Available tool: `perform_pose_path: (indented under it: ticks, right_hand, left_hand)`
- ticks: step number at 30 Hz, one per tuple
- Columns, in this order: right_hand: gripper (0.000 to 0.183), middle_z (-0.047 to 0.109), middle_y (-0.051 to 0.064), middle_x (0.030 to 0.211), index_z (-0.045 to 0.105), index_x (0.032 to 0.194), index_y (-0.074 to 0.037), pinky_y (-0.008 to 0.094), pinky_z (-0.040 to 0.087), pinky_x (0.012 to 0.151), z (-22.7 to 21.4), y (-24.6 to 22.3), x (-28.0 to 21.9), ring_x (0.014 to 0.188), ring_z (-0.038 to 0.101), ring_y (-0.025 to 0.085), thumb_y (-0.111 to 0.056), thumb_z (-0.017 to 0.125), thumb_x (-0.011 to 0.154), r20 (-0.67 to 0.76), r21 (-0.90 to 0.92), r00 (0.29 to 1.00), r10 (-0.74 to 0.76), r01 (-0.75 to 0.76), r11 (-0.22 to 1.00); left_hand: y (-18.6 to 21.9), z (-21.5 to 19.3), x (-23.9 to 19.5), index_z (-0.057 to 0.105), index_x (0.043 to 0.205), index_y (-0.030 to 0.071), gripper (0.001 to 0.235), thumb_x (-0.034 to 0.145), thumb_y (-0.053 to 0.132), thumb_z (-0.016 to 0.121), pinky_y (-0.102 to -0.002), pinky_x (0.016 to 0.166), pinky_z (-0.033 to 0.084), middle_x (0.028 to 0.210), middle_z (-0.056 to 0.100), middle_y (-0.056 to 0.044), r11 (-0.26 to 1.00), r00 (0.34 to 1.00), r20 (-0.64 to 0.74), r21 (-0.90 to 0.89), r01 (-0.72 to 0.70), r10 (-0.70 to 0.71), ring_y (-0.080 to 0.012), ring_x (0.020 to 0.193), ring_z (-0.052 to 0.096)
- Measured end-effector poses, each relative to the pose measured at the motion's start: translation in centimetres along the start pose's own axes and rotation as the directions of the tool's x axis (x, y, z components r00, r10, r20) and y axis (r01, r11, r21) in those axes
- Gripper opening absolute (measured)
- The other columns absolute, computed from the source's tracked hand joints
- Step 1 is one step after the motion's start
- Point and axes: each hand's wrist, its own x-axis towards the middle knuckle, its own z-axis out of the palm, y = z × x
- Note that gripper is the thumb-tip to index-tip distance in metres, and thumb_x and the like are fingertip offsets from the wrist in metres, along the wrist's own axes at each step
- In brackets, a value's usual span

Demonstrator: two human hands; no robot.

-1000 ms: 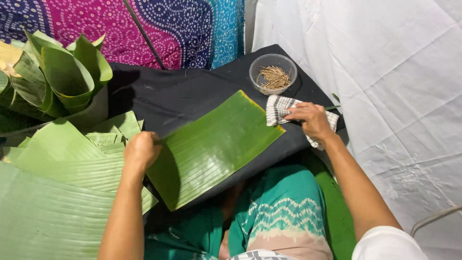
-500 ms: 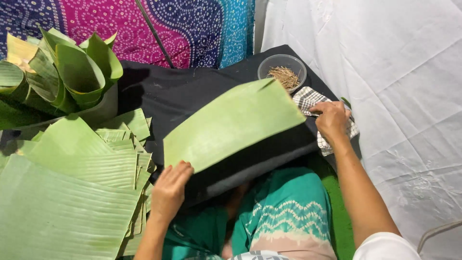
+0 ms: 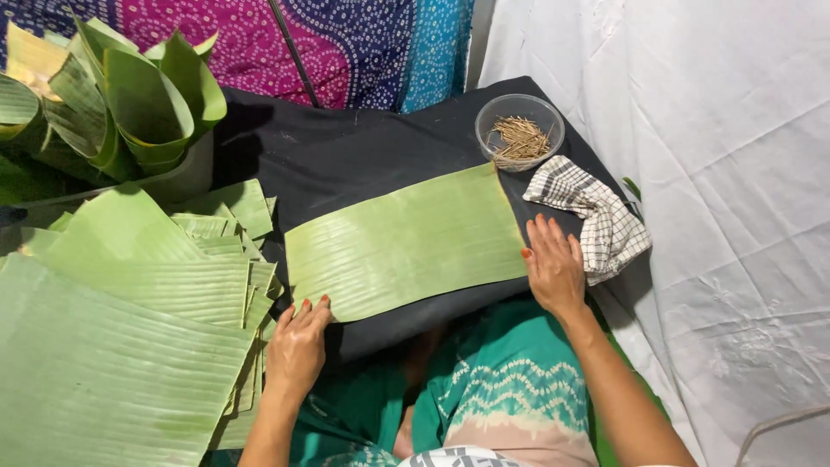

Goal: Cleaning banana leaves with a cloth and folding them into cone shapes, secured with small wooden pins.

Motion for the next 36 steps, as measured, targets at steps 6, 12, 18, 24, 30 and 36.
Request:
perform_pose_path:
  ticks: [6,12,18,24,30,36]
  right_hand:
    - [0.055,0.047,0.011,0.16,0.048,0.152,-0.008,0.054,0.03,0.115,-0.9,-1.0,-0.4,0.147,0.041,0.031,-0.03,0.051,0.101,0.032,-0.052,0.999,0.012,-0.01,0.999]
    - [0.065,0.03,0.013,0.168,0.042,0.156,-0.018,0.063,0.02,0.113,1.1,3.2,0.8,0.152,0.025,0.036,-0.051,0.04,0.1,0.246,-0.109,0.94,0.236,-0.216,0.97]
    - [0.038,0.063,0.012,0.131,0.069,0.131,-0.021,0.063,0.042,0.097,-0.2,2.8,5.8,0.127,0.056,0.037,-0.038,0.047,0.106,0.163,-0.107,0.968,0.193,-0.177,0.978]
    - [0.039,0.06,0.014,0.104,0.06,0.108,-0.016,0.054,0.049,0.087,4.7,11.5,16.3,0.104,0.063,0.042,-0.051,0.071,0.094,-0.136,0.189,0.846,0.515,-0.488,0.852]
    - [0.027,0.073,0.005,0.068,0.08,0.092,-0.019,0.045,0.055,0.082,10.4,13.8,20.9,0.093,0.074,0.035,-0.043,0.068,0.088,0.236,0.159,0.771,0.592,-0.632,0.759]
    - [0.043,0.074,0.007,0.083,0.078,0.092,-0.024,0.05,0.048,0.091,11.3,16.6,24.2,0.104,0.068,0.038,-0.045,0.042,0.1,0.136,0.359,0.746,0.651,-0.65,0.67]
  left_hand:
    - [0.3,-0.5,-0.4,0.066,0.111,0.009,0.027,0.086,0.005,0.057,-0.039,0.107,0.047,0.126,0.073,0.004,0.998,0.999,0.003,0.039,0.045,-0.045,-0.0222,0.125,0.065]
    - [0.5,-2.3,1.0,0.068,0.091,0.013,0.021,0.076,0.027,0.075,-0.045,0.103,0.047,0.119,0.075,0.003,0.996,0.989,0.124,-0.032,0.085,-0.081,-0.0233,0.112,0.069]
    - [0.4,1.3,6.9,0.063,0.11,0.029,0.027,0.088,0.044,0.067,-0.045,0.09,0.053,0.106,0.07,0.002,0.993,0.998,0.039,0.108,0.038,-0.042,-0.0243,0.098,0.073]
    - [4.1,1.9,11.2,0.026,0.162,0.033,0.075,0.098,0.073,0.028,-0.065,0.119,0.019,0.171,0.016,-0.014,0.984,0.861,0.476,0.07,0.167,-0.18,-0.0407,0.157,0.013]
    - [4.5,1.3,11.3,0.019,0.162,0.038,0.075,0.097,0.075,0.023,-0.062,0.123,0.01,0.172,0.01,-0.008,0.972,0.807,0.545,0.071,0.224,-0.226,-0.0348,0.159,0.003]
    - [0.0,6.7,15.4,0.048,0.142,0.034,0.052,0.1,0.063,0.043,-0.06,0.117,0.031,0.149,0.045,-0.003,0.974,0.906,0.367,-0.003,0.225,-0.208,-0.028,0.146,0.04]
